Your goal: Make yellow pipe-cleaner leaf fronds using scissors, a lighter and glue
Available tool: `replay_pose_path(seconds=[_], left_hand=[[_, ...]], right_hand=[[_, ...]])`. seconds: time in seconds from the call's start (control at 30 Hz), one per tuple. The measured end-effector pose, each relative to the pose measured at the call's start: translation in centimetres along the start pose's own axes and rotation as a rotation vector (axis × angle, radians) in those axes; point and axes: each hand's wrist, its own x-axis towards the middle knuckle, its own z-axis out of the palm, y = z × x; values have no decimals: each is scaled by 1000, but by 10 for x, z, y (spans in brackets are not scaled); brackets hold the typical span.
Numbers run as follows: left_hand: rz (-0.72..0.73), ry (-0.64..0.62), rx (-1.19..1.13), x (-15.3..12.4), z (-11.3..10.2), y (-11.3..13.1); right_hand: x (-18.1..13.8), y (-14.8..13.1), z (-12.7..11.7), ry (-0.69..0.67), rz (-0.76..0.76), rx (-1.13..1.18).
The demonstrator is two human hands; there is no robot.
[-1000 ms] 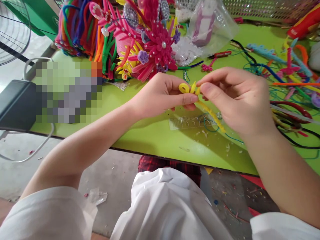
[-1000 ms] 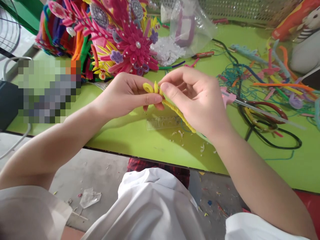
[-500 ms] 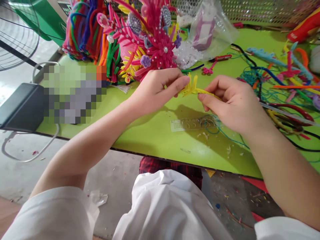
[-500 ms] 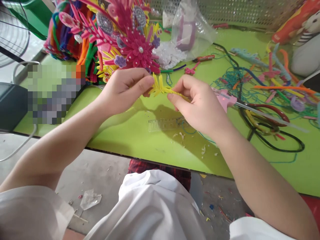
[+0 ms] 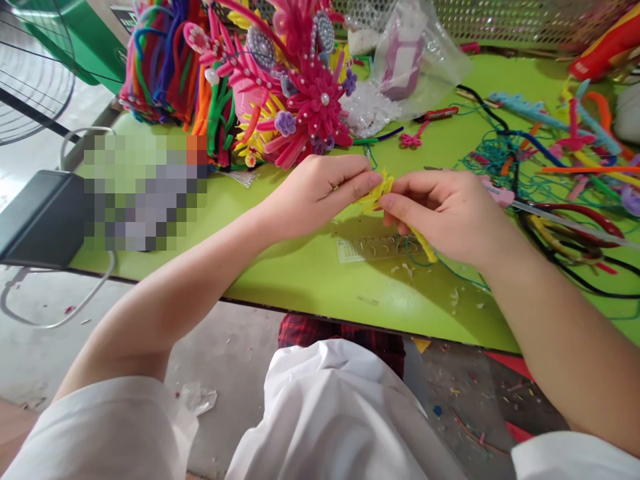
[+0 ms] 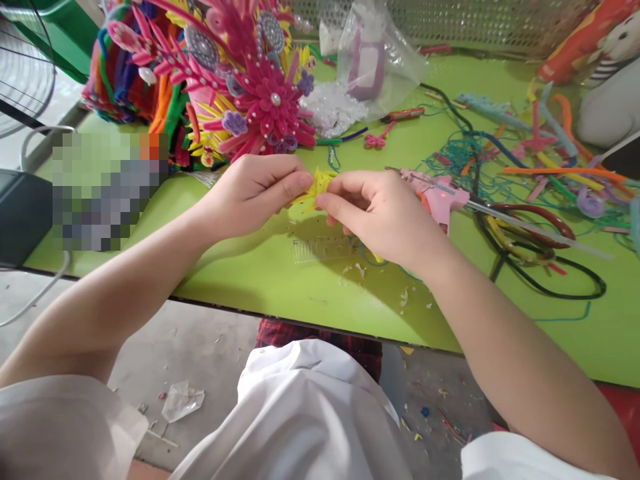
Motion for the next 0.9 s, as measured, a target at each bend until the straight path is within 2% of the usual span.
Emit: replay_pose_path(seconds=[0.2, 0.3, 0.5, 0.63, 0.77, 0.9], left_hand=[[-111, 34, -183, -1, 2, 0], [-145, 46, -244, -3, 3, 0], [-4, 222, -26, -8, 5, -4], [7, 237, 83, -10, 5, -4], [59, 254, 78, -11, 4, -3], [38, 227, 64, -9, 1, -3]], right_hand=[[-3, -8, 5, 120, -39, 72], [-3, -12, 5, 137, -52, 119], [-2, -12, 3, 165, -38, 264], [-2, -11, 4, 180, -45, 292], [-2, -10, 3, 174, -53, 301], [-2, -14, 1, 148, -56, 287]])
